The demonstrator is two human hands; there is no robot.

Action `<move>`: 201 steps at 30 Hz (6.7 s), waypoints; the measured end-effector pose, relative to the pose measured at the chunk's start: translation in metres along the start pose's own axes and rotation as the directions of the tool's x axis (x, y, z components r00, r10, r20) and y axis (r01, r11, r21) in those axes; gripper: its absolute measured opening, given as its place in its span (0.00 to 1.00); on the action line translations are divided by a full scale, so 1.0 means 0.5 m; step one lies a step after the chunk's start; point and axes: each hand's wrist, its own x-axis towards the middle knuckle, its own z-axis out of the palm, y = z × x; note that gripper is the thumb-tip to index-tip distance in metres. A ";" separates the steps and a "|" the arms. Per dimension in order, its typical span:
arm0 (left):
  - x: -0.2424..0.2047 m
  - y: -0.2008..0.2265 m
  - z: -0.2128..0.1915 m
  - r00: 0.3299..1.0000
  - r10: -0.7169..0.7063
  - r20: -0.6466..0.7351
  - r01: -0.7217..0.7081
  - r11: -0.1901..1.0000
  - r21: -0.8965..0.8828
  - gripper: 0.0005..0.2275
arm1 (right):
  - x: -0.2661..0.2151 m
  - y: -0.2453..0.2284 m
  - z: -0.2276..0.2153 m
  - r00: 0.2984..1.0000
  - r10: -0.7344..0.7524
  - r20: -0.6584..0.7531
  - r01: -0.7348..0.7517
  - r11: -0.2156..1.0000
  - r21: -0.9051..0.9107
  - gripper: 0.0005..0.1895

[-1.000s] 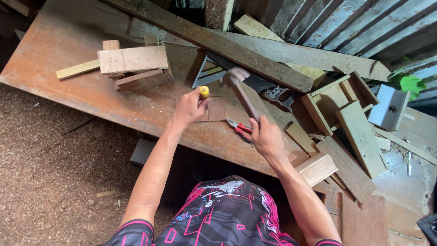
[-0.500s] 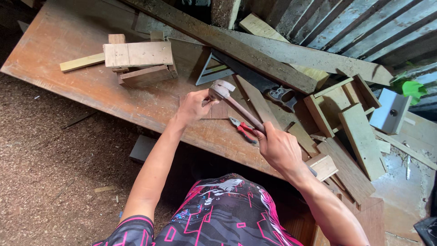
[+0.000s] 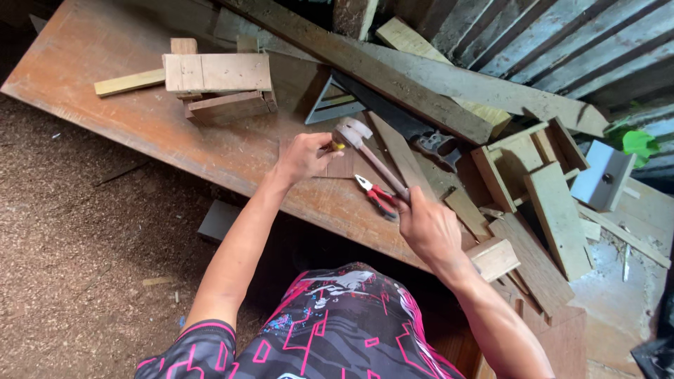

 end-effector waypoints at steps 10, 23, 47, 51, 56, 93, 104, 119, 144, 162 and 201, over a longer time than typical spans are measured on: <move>0.010 -0.016 0.018 0.997 0.060 -0.041 -0.062 0.997 -0.050 0.15 | -0.038 -0.019 -0.122 0.914 -0.016 -0.404 0.119 0.966 0.231 0.06; 0.023 0.007 0.013 0.998 -0.054 0.031 0.053 0.998 0.017 0.13 | -0.004 0.001 -0.004 0.999 -0.017 -0.046 0.020 0.998 0.061 0.16; -0.011 -0.003 0.031 0.995 0.078 -0.062 -0.085 0.989 -0.122 0.13 | -0.041 0.021 0.070 0.996 0.085 -0.041 -0.074 0.972 0.224 0.16; -0.048 -0.008 0.060 0.986 0.153 -0.060 -0.157 0.985 -0.068 0.11 | -0.032 0.046 0.095 0.986 0.159 -0.039 -0.144 0.954 0.262 0.18; -0.160 -0.030 0.148 0.878 0.472 0.078 -0.475 0.842 0.257 0.15 | -0.033 0.086 0.143 0.970 0.240 -0.038 -0.224 0.945 0.240 0.20; -0.019 -0.135 0.027 0.911 -0.335 0.242 0.097 0.742 0.663 0.56 | 0.153 0.184 0.291 0.900 -0.013 -0.435 0.030 0.999 0.032 0.18; -0.047 -0.187 0.013 0.980 -0.124 0.155 0.041 0.892 0.450 0.29 | 0.327 0.102 0.324 0.870 -0.487 -0.080 0.490 0.871 0.029 0.22; -0.069 -0.074 -0.012 0.989 -0.149 0.020 0.133 0.931 0.339 0.10 | 0.329 0.068 0.283 0.959 -0.283 0.018 0.194 0.704 0.683 0.13; -0.111 -0.101 0.058 0.971 -0.186 -0.148 0.237 0.804 0.546 0.17 | 0.241 0.055 0.276 0.976 0.172 0.136 -0.163 0.984 -0.075 0.35; -0.096 -0.143 0.041 0.983 -0.178 -0.044 0.169 0.788 0.593 0.17 | 0.241 0.086 -0.038 0.974 -0.040 -0.222 0.128 0.909 0.396 0.12; -0.097 -0.114 0.047 0.953 -0.301 -0.044 0.273 0.783 0.559 0.15 | 0.378 -0.021 0.101 0.944 -0.112 -0.311 0.269 0.805 0.528 0.19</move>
